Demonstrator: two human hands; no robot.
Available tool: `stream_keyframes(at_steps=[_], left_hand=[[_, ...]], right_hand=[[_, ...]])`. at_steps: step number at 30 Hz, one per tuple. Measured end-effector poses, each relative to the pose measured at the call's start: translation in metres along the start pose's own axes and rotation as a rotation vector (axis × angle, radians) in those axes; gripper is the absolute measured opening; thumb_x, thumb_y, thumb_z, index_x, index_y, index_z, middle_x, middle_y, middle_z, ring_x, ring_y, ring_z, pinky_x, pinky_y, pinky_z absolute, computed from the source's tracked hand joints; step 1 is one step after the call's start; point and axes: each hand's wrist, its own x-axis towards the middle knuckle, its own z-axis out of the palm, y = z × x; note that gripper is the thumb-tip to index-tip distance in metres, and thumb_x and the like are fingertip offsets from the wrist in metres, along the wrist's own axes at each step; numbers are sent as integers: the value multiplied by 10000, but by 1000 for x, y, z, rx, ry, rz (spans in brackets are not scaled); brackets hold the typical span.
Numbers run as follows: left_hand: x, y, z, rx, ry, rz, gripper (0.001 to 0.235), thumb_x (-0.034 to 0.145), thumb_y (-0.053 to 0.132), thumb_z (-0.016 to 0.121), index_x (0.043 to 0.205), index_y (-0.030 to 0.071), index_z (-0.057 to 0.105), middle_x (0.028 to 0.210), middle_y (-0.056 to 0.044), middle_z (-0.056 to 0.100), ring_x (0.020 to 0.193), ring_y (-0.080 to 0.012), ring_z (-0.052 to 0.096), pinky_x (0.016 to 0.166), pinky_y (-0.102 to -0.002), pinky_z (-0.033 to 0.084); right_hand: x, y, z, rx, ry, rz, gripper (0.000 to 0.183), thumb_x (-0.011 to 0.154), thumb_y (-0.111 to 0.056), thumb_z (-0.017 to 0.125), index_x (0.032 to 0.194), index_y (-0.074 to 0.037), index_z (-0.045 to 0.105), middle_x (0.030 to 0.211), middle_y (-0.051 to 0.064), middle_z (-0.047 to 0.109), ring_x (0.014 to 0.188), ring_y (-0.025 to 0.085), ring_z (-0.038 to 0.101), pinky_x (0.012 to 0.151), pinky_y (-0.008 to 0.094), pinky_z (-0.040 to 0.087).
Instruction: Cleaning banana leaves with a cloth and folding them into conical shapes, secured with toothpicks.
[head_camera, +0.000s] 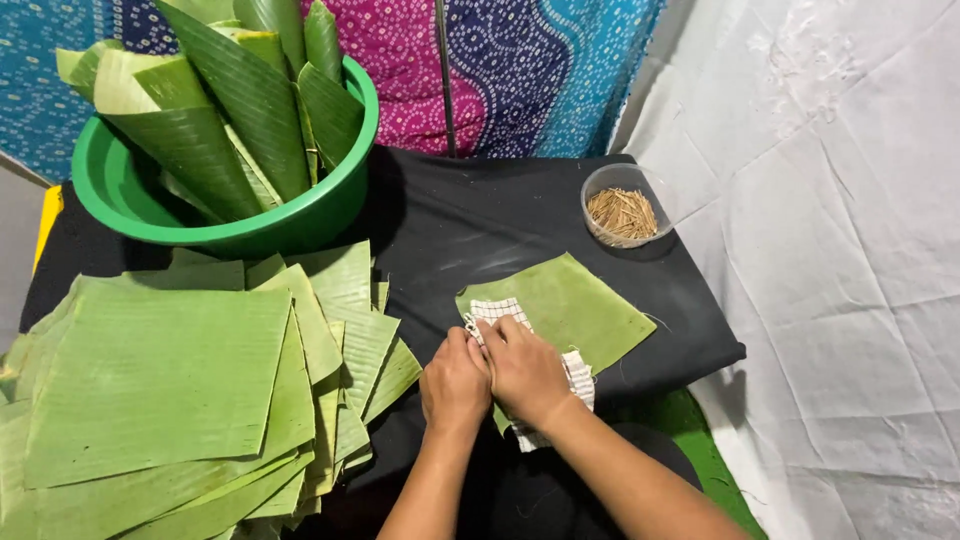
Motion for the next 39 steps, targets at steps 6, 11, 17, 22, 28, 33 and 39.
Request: stream_keyframes(at_steps=[6, 11, 17, 22, 28, 33, 39], left_hand=[[1, 5, -4, 9, -38, -19, 248, 1032, 379, 411, 977, 193, 566, 860, -127, 703, 749, -427, 728, 677, -549, 585], [-1, 5, -4, 26, -55, -25, 245, 1038, 388, 404, 971, 205, 554, 858, -106, 697, 747, -418, 726, 664, -542, 581], [-1, 7, -4, 28, -41, -17, 237, 1055, 375, 410, 972, 203, 549, 847, -109, 691, 742, -417, 721, 653, -538, 576], [1, 1, -2, 16, -60, -6, 262, 1047, 402, 396, 1005, 199, 557, 885, -124, 709, 782, -423, 734, 699, -556, 585], [1, 6, -10, 15, -92, -20, 244, 1049, 360, 412, 1014, 176, 569, 891, -123, 712, 784, -404, 740, 692, -533, 593], [2, -2, 0, 5, -40, -33, 259, 1045, 350, 397, 961, 165, 557, 858, -129, 686, 756, -426, 730, 681, -539, 597], [0, 4, -7, 17, -37, 2, 253, 1040, 372, 422, 959, 182, 569, 816, -102, 683, 733, -406, 733, 646, -532, 597]], right_hand=[[2, 32, -17, -62, -60, 85, 350, 1055, -335, 419, 1281, -189, 643, 1023, 60, 570, 843, 370, 683, 695, 498, 587], [0, 91, -38, -99, -64, 278, 388, 1054, -364, 409, 1268, -191, 683, 1104, 47, 608, 872, 388, 712, 734, 525, 598], [-14, 160, -43, -259, 2, 373, 368, 1045, -434, 449, 1310, -330, 682, 1113, -40, 610, 913, 295, 736, 765, 479, 616], [-12, 141, -52, -239, 194, 369, 305, 1058, -422, 507, 1161, -239, 728, 1054, -14, 601, 787, 389, 731, 702, 518, 613], [16, 26, -15, -60, 66, 50, 290, 1004, -373, 531, 1238, -295, 683, 1009, 26, 586, 721, 397, 716, 628, 546, 624], [26, 12, 12, 26, -121, 50, 342, 1030, -394, 461, 1314, -298, 624, 1036, 31, 541, 790, 442, 713, 670, 593, 601], [26, 40, -8, 2, -182, 171, 344, 1042, -451, 453, 1224, -266, 678, 1032, 30, 571, 835, 427, 721, 711, 570, 601]])
